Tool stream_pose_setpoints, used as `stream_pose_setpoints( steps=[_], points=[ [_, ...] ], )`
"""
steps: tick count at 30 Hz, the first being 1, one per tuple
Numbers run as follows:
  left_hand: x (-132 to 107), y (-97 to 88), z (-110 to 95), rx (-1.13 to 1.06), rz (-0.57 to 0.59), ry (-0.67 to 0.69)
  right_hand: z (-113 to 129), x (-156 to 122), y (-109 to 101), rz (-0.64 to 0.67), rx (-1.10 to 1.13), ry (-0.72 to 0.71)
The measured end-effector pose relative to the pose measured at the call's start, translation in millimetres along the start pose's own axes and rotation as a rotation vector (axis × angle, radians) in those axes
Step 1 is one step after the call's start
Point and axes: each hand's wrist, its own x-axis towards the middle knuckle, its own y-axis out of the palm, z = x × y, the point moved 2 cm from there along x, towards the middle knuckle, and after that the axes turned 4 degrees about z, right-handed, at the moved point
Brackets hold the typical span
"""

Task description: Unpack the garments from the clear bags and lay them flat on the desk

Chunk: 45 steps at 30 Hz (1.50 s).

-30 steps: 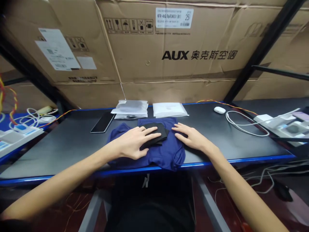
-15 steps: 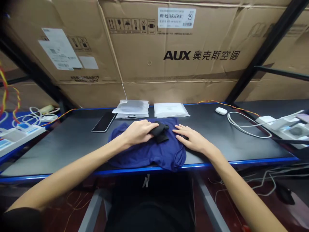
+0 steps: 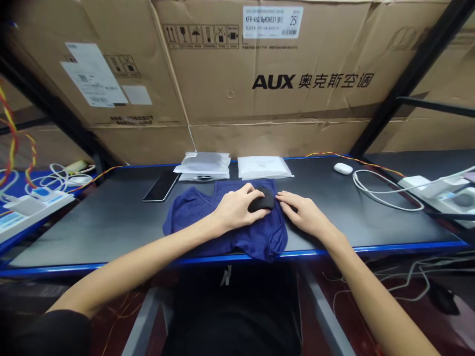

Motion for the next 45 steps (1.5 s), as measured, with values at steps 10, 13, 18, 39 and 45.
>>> stream_pose_setpoints(
  steps=[10, 13, 18, 39, 45],
  points=[
    [-6, -14.6, 25, -0.56, -0.094, -0.156, 28, 14, 14, 0.055, -0.012, -0.035],
    [-16, -19.0, 31, -0.703, -0.134, -0.168, 26, 16, 20, 0.128, -0.064, -0.027],
    [-40, -41.1, 41, -0.73, -0.272, -0.211, 20, 15, 22, 0.132, -0.062, -0.019],
    [-84, -37.5, 52, 0.09, -0.001, 0.05, 19, 15, 18, 0.123, -0.033, -0.048],
    [-85, -48.9, 66, -0.158, -0.267, -0.153, 19, 15, 18, 0.127, -0.025, -0.06]
  ],
)
